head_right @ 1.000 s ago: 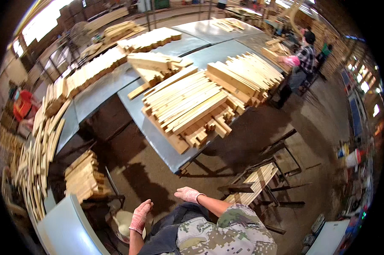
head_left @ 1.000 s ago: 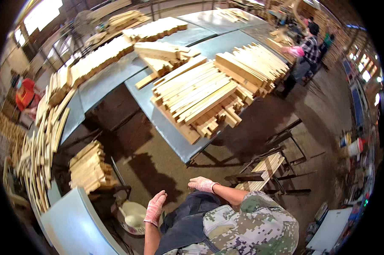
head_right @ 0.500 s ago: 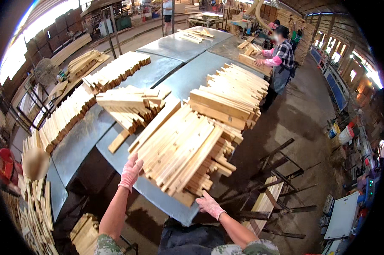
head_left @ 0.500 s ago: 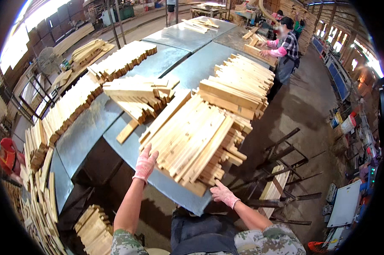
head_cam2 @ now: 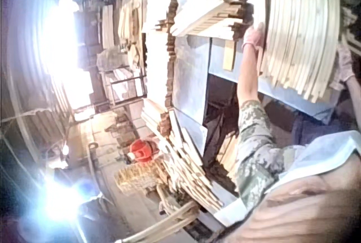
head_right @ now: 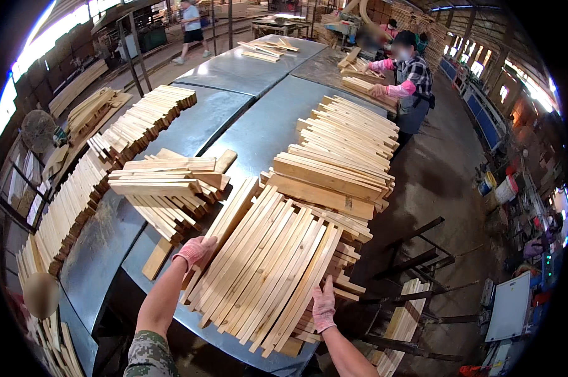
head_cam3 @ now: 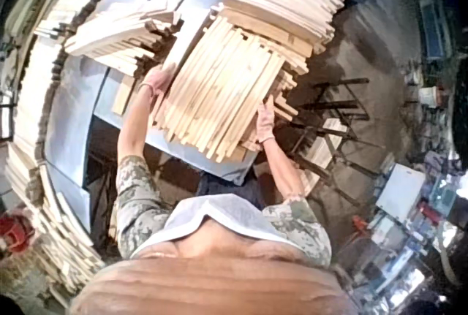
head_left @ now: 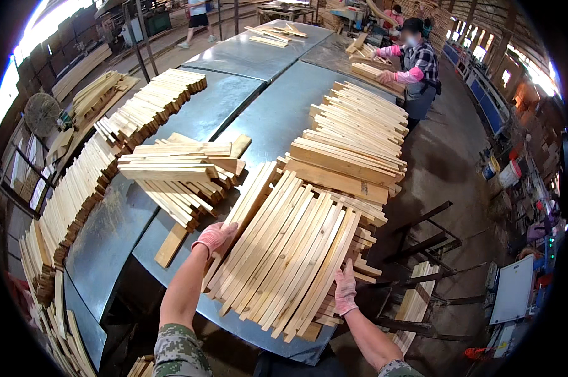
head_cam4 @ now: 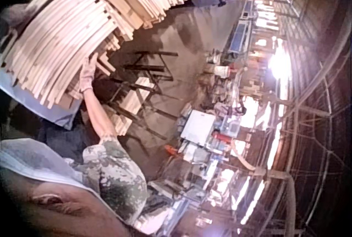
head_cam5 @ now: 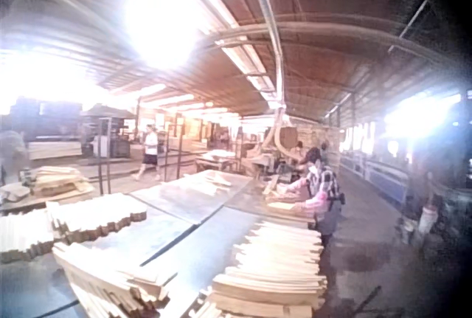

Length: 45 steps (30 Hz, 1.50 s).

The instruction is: The person repeatedly picks up stacks of light-colored wooden planks from a metal table and places them onto a conveyor belt. The worker wears pink gloves and a camouflage shirt, handling the wood in a repetitive cycle of lifting and placing.

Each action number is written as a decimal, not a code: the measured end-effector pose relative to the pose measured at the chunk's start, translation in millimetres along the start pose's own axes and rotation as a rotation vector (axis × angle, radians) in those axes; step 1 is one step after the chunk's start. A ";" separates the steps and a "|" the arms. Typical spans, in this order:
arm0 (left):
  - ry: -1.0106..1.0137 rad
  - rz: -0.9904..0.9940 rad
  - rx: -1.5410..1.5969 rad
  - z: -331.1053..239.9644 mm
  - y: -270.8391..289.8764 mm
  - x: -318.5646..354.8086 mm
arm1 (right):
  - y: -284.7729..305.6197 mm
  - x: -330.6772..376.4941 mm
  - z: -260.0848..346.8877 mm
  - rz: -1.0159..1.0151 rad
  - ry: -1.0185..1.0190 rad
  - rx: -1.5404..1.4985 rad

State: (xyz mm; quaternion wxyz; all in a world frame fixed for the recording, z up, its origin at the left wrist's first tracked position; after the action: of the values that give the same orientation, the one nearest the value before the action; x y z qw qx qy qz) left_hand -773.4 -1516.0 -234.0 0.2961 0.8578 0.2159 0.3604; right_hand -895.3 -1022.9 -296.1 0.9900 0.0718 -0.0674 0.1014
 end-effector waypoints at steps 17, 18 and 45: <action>-0.251 -0.043 -0.377 -15.9 -86.2 136.9 | 69.8 -39.5 53.6 0.213 -0.051 -0.032; -0.366 -0.142 -0.546 -21.8 -86.9 136.1 | 74.1 -46.0 54.5 0.249 -0.107 0.008; 0.322 0.292 1.374 -22.7 -159.9 175.0 | 81.4 -82.6 32.2 0.368 -0.438 -0.385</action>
State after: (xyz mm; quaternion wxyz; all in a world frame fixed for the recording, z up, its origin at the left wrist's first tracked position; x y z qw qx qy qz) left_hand -702.1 -1288.9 -241.5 -0.3970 0.8067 0.3180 0.3010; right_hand -996.5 -964.8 -266.3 0.9124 -0.1097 -0.3082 0.2459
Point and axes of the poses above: each hand's wrist, its own x-axis away from the middle knuckle, its own y-axis out of the back of the hand, z = x × y, the point moved 5 cm from there along -x, towards the middle knuckle, and after that the axes turned 3 degrees about -z, right-handed, at the moved point
